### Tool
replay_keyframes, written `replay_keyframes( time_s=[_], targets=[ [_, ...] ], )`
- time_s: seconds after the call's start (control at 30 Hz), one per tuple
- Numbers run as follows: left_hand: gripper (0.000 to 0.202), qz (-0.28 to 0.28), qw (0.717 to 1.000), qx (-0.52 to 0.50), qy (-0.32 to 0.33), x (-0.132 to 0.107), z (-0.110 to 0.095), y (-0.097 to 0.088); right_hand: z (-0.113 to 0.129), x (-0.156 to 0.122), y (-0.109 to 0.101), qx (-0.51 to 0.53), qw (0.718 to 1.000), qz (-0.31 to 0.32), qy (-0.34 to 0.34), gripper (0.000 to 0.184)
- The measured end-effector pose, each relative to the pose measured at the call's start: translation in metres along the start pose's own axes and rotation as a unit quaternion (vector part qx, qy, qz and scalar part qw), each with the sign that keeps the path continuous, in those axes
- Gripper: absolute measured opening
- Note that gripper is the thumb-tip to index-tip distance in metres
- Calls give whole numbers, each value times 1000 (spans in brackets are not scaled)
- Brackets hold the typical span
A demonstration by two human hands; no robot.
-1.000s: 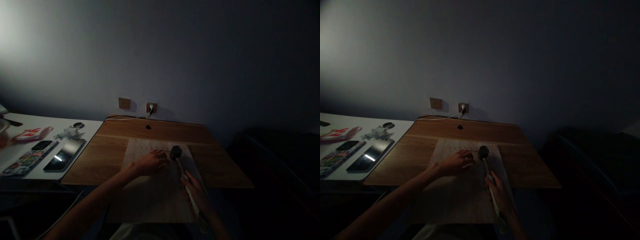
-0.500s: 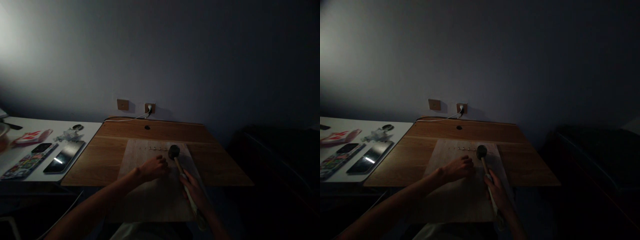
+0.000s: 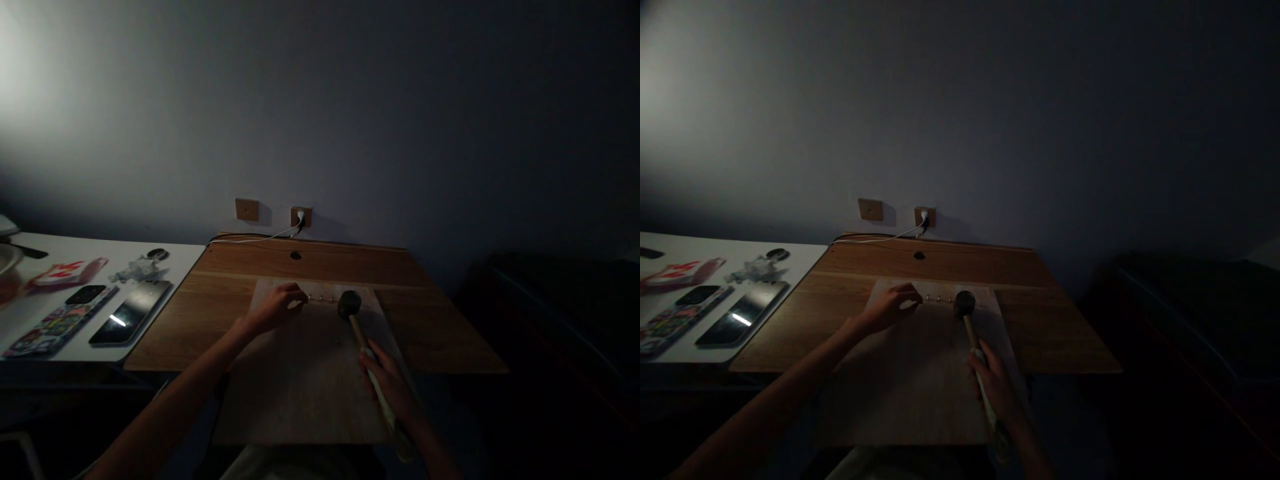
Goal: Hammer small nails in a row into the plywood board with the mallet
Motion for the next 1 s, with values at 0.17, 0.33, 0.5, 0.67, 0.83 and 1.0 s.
replay_keyframes(
  time_s=[0.17, 0.33, 0.5, 0.67, 0.83, 1.0],
  targets=[
    [26, -58, 987, -82, -129, -9, 55, -6, -2, 1, 0, -12, 1000, 5, 3, 43],
    [26, -72, 989, -47, -123, -7, 56, 0, -4, 2, -1, -19, 1000, -5, 9, 42],
    [25, -87, 989, -14, -120, -6, 53, 1, -4, 2, 0, -7, 1000, -3, -3, 42],
    [27, -73, 992, -13, -106, -8, 50, 2, -3, 0, -1, -9, 1000, 0, -5, 39],
    [25, -80, 989, -38, -116, -8, 54, 4, 9, 0, 8, 1, 999, 17, -44, 35],
    [38, -92, 982, -69, -150, -8, 62, 9, 40, 8, 40, 23, 992, 79, -92, 34]
  ],
)
Point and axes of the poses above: each hand's wrist, its own x-axis towards the middle knuckle, its own y-axis out of the palm, z = x × y, the point moved 5 cm from there along x, towards the middle knuckle, and after that the axes turned 8 degrees about -x, right-handed, at the moved point
